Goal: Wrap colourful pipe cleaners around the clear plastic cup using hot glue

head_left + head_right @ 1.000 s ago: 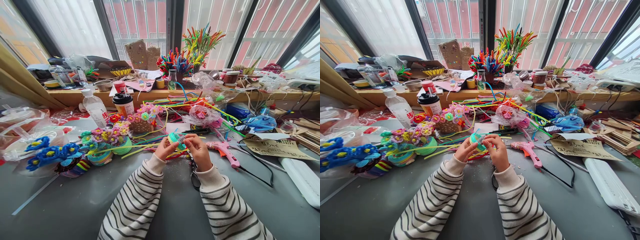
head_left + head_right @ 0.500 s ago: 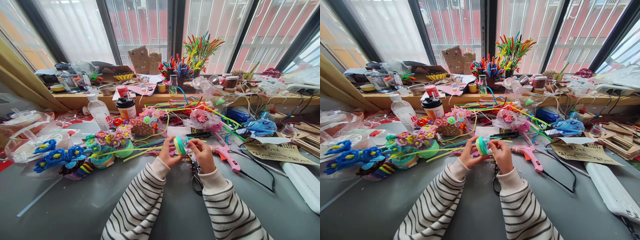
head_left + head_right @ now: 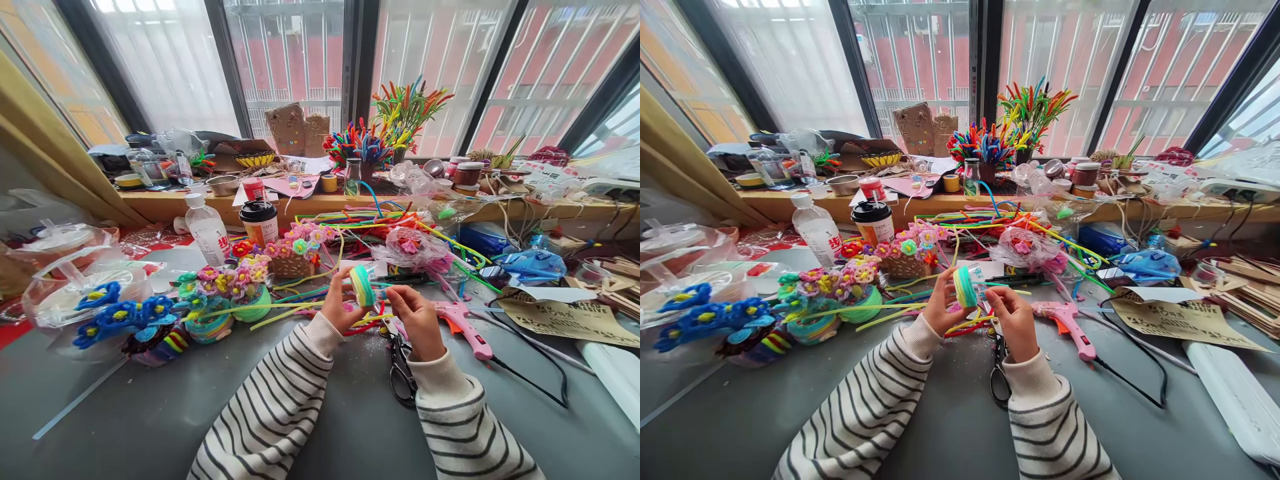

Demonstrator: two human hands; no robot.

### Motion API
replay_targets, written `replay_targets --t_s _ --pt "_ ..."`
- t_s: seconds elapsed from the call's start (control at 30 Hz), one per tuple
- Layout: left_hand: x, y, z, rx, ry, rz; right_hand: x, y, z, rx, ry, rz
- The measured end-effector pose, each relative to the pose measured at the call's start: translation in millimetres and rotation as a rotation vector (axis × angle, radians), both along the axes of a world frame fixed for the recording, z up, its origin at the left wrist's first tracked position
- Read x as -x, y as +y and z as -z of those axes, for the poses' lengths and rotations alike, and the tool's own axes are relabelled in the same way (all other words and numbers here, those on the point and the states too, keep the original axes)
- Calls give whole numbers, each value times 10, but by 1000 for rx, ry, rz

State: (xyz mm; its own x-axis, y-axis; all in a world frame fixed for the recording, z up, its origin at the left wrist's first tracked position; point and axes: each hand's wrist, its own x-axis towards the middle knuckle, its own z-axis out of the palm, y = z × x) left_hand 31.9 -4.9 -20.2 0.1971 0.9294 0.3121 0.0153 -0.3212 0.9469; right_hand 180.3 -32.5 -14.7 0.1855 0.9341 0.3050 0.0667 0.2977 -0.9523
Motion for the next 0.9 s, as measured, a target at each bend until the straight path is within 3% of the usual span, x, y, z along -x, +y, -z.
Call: replay_targets --t_s 0.1,0.2,0.33,0.57,0.77,0.9 --pt "25 18 -35 -43 -39 -25 -12 15 4 -4 -12 20" --pt "46 52 -66 23 -108 63 -12 15 -6 -13 -23 32" --pt "57 167 -47 381 -329 189 -12 8 -25 -27 -42 52" --pt "110 232 -11 801 -360 431 -12 29 14 -32 -104 76" --pt "153 178 -37 788 -414 393 -23 33 9 -40 -138 54" --pt "258 260 -12 728 -517 357 -54 40 7 -22 -138 158"
